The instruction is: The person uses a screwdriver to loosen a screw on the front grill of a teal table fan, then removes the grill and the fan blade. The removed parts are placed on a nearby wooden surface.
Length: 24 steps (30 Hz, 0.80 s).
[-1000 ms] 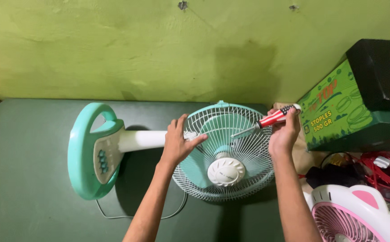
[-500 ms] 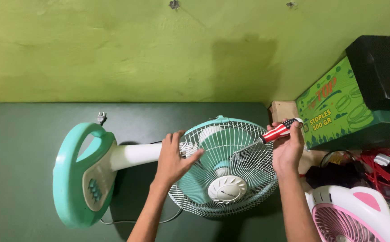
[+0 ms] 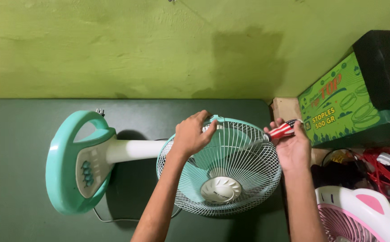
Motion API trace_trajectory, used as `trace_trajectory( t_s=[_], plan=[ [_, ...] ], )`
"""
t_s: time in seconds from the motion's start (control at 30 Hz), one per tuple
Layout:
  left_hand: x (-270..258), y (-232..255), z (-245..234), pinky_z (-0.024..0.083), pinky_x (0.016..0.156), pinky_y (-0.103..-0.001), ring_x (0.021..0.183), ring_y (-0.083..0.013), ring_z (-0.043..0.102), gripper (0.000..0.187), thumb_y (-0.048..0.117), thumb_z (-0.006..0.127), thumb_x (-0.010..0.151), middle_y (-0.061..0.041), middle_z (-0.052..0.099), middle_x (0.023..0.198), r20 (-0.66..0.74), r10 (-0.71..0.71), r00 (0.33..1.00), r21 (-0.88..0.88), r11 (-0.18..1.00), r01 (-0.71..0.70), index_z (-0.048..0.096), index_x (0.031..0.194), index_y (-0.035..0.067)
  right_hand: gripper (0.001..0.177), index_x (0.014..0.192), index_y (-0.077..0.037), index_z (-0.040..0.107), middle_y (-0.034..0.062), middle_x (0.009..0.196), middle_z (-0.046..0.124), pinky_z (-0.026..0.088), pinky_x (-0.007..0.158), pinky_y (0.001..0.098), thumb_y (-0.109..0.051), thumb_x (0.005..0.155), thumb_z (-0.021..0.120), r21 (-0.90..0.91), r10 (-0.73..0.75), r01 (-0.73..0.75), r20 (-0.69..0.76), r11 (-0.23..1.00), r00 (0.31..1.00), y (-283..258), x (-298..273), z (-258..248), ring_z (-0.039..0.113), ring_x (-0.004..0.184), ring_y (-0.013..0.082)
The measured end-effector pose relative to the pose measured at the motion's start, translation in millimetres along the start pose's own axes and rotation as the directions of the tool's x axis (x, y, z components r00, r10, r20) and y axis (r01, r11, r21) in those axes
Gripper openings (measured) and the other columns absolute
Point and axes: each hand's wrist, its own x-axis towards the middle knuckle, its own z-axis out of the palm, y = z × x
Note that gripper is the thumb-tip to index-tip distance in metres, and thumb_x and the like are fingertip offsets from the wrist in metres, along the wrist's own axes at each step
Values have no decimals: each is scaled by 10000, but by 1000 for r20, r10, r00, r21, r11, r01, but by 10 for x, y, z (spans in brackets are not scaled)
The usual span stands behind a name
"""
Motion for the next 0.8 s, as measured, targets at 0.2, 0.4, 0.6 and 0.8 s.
trace_trajectory(
  t_s=[0.2, 0.4, 0.6, 0.8],
  plan=[
    [-27, 9, -46, 535, 704, -469, 846, -341, 718, 369, 454, 588, 935, -107, 755, 952, 7, -62, 998, 23, 998, 62, 679, 1046, 114, 291, 1252, -203, 469, 139, 1125, 552, 516, 1075, 689, -141, 1003, 606, 210, -161, 163, -25, 964, 987, 158, 265, 282, 584, 1126, 348],
    [-55, 8, -39, 526, 694, -494, 897, -361, 707, 354, 441, 590, 944, -101, 741, 990, -26, -34, 999, 46, 998, 35, 682, 1058, 119, 343, 1296, -235, 441, 97, 1162, 570, 519, 1005, 680, -277, 1019, 637, 212, -111, 110, -8, 971, 994, 519, 463, 683, 584, 1075, 338],
    [-86, 9, -23, 525, 704, -501, 902, -374, 704, 362, 438, 604, 945, -124, 739, 972, -44, -46, 998, 41, 998, 48, 679, 1055, 102, 339, 1307, -269, 437, 88, 1157, 599, 535, 969, 654, -402, 1021, 561, 71, -236, 234, 22, 970, 971, 524, 256, 831, 622, 1032, 324],
    [-132, 18, -68, 539, 744, -478, 862, -368, 713, 371, 425, 611, 937, -162, 743, 918, -49, -28, 998, -2, 1000, 28, 686, 1087, 94, 376, 1274, -235, 478, 66, 1075, 583, 553, 915, 614, -443, 990, 611, 142, -234, 240, -57, 960, 971, 509, 237, 813, 606, 922, 285]
  ],
)
